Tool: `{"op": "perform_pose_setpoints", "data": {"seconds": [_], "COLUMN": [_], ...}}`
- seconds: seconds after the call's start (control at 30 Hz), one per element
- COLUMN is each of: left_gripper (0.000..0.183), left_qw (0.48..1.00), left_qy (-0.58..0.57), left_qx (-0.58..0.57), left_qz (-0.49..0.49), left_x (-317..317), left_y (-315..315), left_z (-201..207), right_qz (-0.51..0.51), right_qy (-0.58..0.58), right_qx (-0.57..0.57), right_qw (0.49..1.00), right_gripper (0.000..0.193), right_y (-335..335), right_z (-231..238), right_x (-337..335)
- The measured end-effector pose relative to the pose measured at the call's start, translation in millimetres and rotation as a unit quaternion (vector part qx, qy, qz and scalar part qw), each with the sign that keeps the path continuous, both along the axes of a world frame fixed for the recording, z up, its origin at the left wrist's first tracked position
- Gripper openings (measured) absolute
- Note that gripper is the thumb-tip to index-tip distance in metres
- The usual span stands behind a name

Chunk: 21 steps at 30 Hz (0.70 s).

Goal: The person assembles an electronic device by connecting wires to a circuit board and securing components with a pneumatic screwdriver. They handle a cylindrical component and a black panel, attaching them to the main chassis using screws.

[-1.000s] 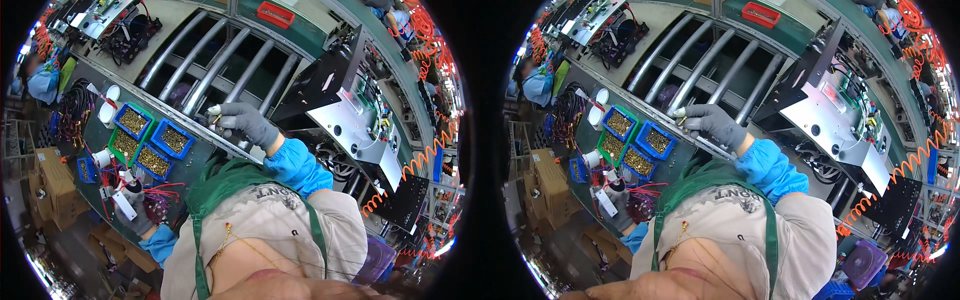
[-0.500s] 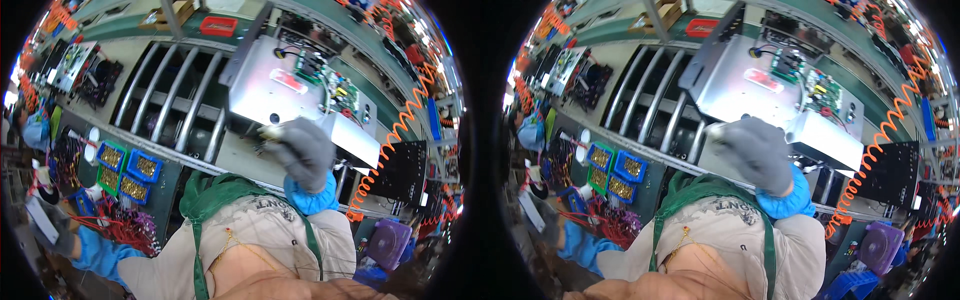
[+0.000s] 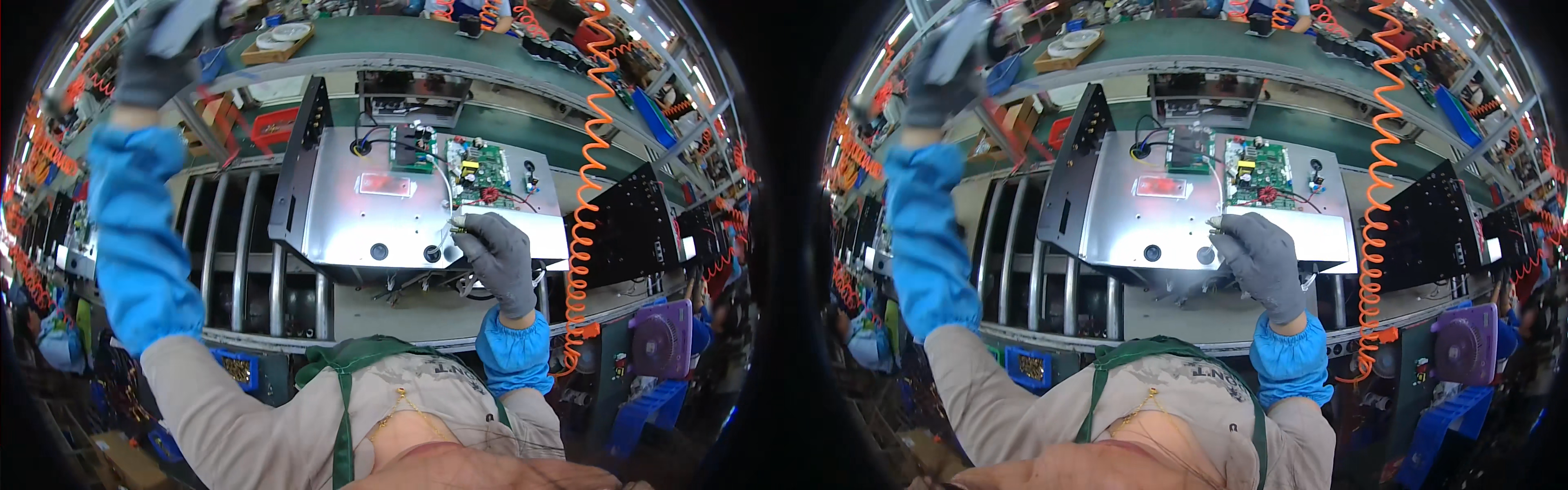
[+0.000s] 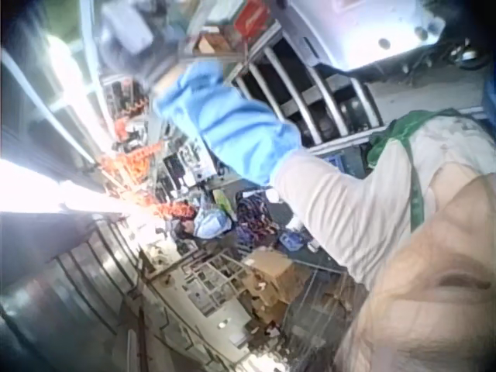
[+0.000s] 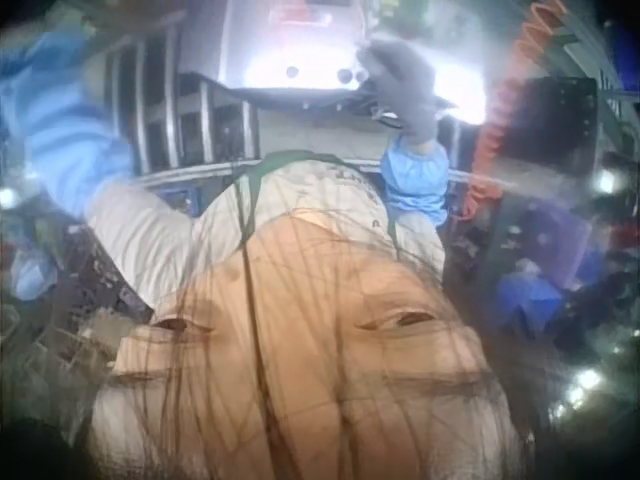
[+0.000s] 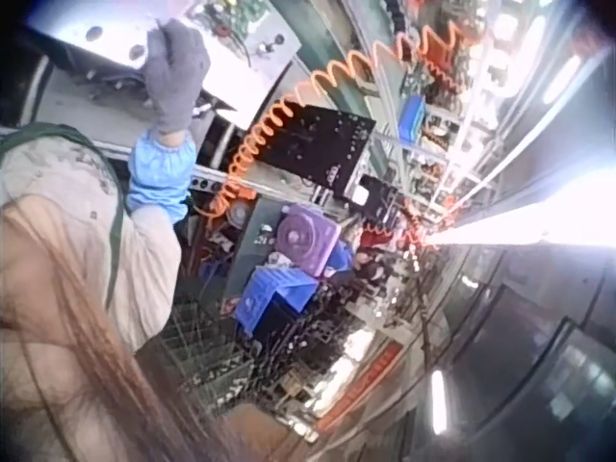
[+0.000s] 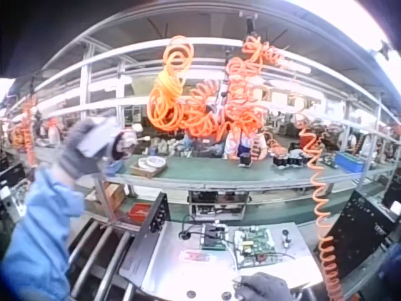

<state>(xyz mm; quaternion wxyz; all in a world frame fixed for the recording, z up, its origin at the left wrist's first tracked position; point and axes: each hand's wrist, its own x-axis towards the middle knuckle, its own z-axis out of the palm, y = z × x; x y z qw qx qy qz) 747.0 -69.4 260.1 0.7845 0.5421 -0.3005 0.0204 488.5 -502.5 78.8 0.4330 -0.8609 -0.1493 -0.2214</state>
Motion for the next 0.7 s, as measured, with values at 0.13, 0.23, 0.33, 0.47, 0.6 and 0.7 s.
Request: {"op": "perform_pose_setpoints", "data": {"seconds": [0.13,0.23,0.33,0.47,0.6,0.7], "left_gripper": [0.031,0.039,0.035,0.039,0.041,0.041], "left_qw": [0.975,0.987,0.974,0.948,0.926,0.916], "left_qy": [0.062,0.066,0.168,0.233,0.228,0.213], "left_qx": [-0.104,0.031,0.068,0.142,0.183,0.252], "left_qz": [-0.185,-0.146,-0.138,-0.165,-0.239,-0.23], "left_x": [35.7,95.2,75.6,44.6,12.3,-17.1], "left_y": [-169.7,-173.9,-215.1,-228.4,-231.9,-224.9], "left_z": [-17.1,-70.2,-98.7,-127.7,-149.9,-140.2], "right_qz": [-0.039,-0.044,-0.059,-0.056,-0.054,-0.051], "right_qy": [0.006,0.064,0.085,0.097,0.075,0.113], "right_qx": [0.004,0.079,0.105,0.11,0.072,0.099], "right_qw": [0.999,0.994,0.989,0.988,0.993,0.987], "right_gripper": [0.017,0.017,0.016,0.017,0.018,0.02], "right_y": [-7.4,-4.8,-5.5,-3.4,-6.1,-3.9], "right_z": [1.4,2.4,0.3,3.1,1.7,2.8], "right_x": [-5.6,-5.2,-6.3,-5.2,-4.8,-5.6]}}
